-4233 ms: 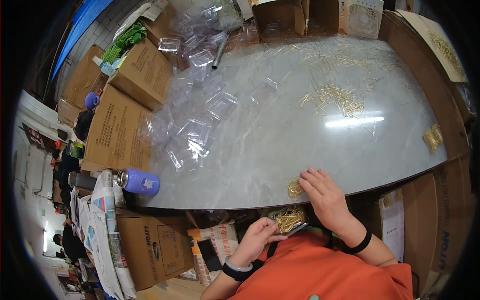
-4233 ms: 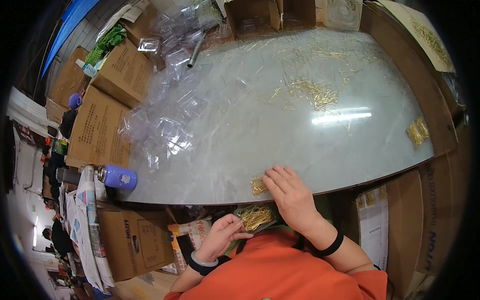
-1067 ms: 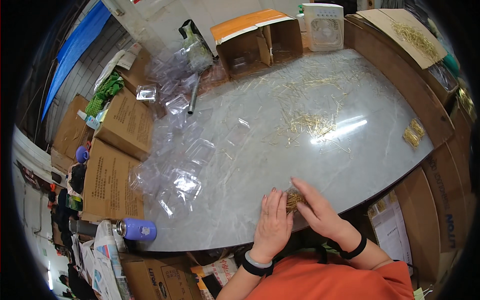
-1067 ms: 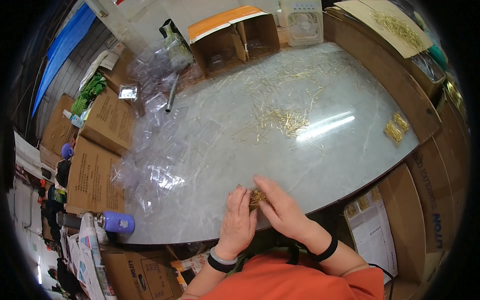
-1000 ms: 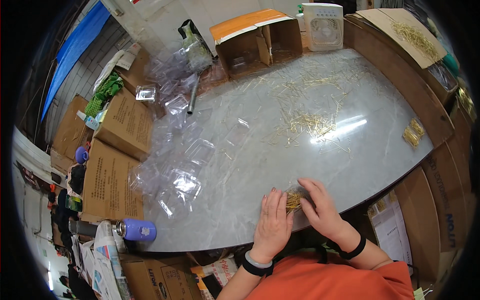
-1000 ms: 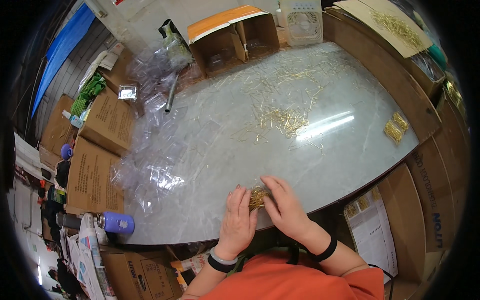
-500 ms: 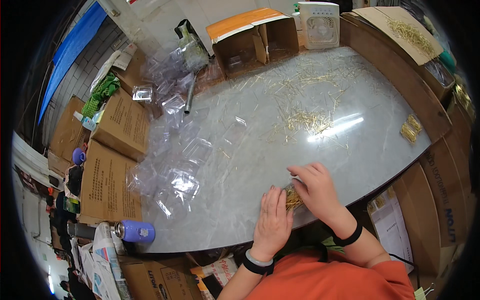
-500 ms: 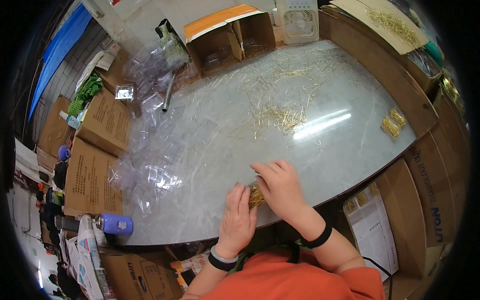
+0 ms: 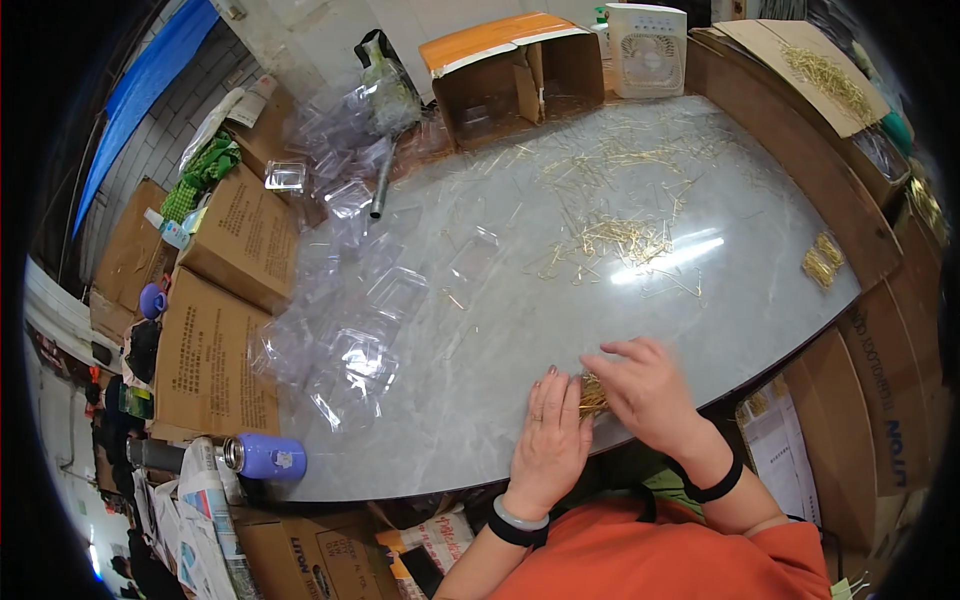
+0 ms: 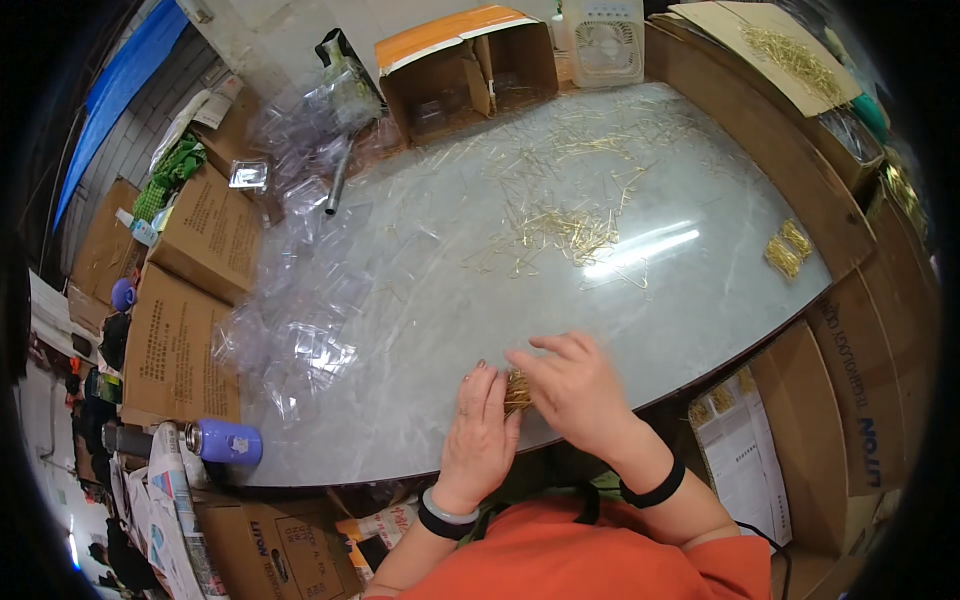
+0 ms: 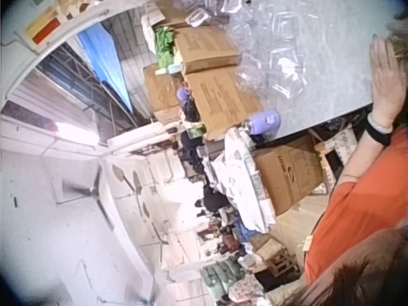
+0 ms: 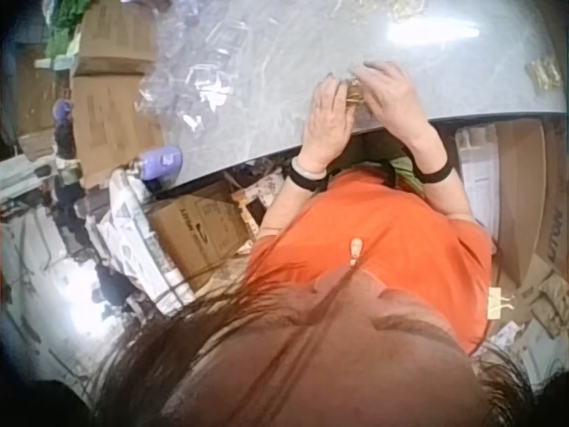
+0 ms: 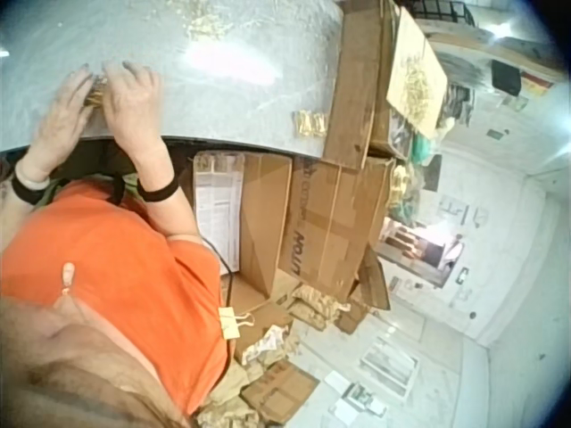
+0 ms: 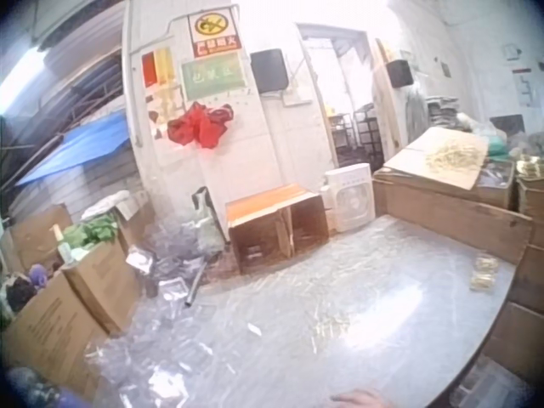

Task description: Sort small gold-colored metal parts and place them into small plastic bags.

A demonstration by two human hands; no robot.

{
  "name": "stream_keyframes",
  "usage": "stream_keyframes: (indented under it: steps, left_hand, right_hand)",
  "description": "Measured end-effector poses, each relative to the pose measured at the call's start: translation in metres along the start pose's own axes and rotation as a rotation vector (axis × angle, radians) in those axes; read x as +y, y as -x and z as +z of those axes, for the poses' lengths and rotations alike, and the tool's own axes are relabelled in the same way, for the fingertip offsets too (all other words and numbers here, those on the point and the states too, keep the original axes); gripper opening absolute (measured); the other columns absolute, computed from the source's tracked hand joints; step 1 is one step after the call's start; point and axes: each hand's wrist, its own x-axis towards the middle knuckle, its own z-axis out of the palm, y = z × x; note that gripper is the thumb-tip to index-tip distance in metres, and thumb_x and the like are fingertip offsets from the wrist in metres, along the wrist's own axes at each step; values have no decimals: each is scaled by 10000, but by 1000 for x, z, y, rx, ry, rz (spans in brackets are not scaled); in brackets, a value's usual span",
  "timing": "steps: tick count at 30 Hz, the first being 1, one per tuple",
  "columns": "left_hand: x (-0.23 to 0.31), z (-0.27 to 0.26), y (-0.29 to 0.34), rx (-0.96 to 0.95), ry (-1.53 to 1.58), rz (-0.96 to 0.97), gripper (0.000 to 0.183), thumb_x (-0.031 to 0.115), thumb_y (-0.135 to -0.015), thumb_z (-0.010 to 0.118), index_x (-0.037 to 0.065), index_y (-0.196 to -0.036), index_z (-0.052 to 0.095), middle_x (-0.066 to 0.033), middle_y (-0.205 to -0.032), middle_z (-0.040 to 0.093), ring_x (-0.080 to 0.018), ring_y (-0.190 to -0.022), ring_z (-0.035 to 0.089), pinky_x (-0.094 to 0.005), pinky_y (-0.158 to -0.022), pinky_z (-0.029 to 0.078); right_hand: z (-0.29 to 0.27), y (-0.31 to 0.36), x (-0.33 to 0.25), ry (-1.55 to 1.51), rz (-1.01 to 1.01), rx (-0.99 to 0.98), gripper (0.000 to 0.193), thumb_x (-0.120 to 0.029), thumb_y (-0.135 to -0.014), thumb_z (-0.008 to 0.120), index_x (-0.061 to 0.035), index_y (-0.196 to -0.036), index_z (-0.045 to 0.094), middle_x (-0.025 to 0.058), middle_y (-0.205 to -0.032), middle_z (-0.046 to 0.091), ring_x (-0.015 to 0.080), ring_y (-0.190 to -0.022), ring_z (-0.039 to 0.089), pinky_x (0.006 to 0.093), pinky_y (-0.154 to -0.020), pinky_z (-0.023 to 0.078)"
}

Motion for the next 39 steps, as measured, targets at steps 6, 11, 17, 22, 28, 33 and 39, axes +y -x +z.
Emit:
stream_keyframes:
  steps: [6,11,17,22,28,33,39]
  left_hand:
    - [1,-2,-1,26,22,5,565,91,-954,634,-60,-1456,424,-241,-1459,438,-438,-1407,428,-505,-1171,390]
    - [2,-1,-2,20,22,-9,546,104,-964,630,-48,-1452,438,-231,-1461,445,-438,-1397,438,-494,-1141,418]
    - [3,-1,-2,10,-18,-18,546,121,-965,634,-49,-1447,440,-236,-1456,436,-442,-1386,444,-513,-1154,409]
    - [5,2,2,5,24,-110,542,104,-948,653,-53,-1424,449,-266,-1451,417,-471,-1368,443,-521,-1134,427]
    - [5,3,2,34,-7,-82,541,100,-942,664,-54,-1415,452,-267,-1436,417,-479,-1355,446,-517,-1102,451]
    - [4,4,5,119,20,-95,556,139,-960,671,-48,-1429,438,-264,-1413,440,-459,-1310,505,-483,-1050,502]
    - [-2,3,6,141,86,-81,681,159,-940,709,-41,-1485,352,-282,-1449,436,-458,-1303,521,-471,-1046,510]
  right_hand:
    - [-2,24,-13,-252,245,103,483,-99,-872,742,-24,-1326,595,192,-1214,653,384,-1102,622,467,-968,486]
    - [11,36,-12,-114,331,172,433,-100,-834,784,-34,-1237,641,144,-1106,661,342,-976,625,439,-880,493]
    - [21,29,-13,60,210,238,313,-70,-813,777,-62,-1115,698,75,-910,668,297,-888,616,413,-810,474]
    - [22,42,-25,-1,191,276,378,-11,-810,754,-56,-1177,677,79,-940,683,304,-928,631,432,-849,478]
    - [21,40,-28,-20,229,289,397,-11,-815,749,-53,-1201,665,111,-992,699,334,-985,641,450,-906,479]
    - [26,44,-20,-91,263,202,393,-24,-815,739,-57,-1198,660,134,-1144,677,335,-1123,621,455,-946,467]
    - [16,21,-20,-210,161,174,380,-112,-808,788,-57,-1163,669,144,-1334,614,375,-1271,556,478,-1051,446]
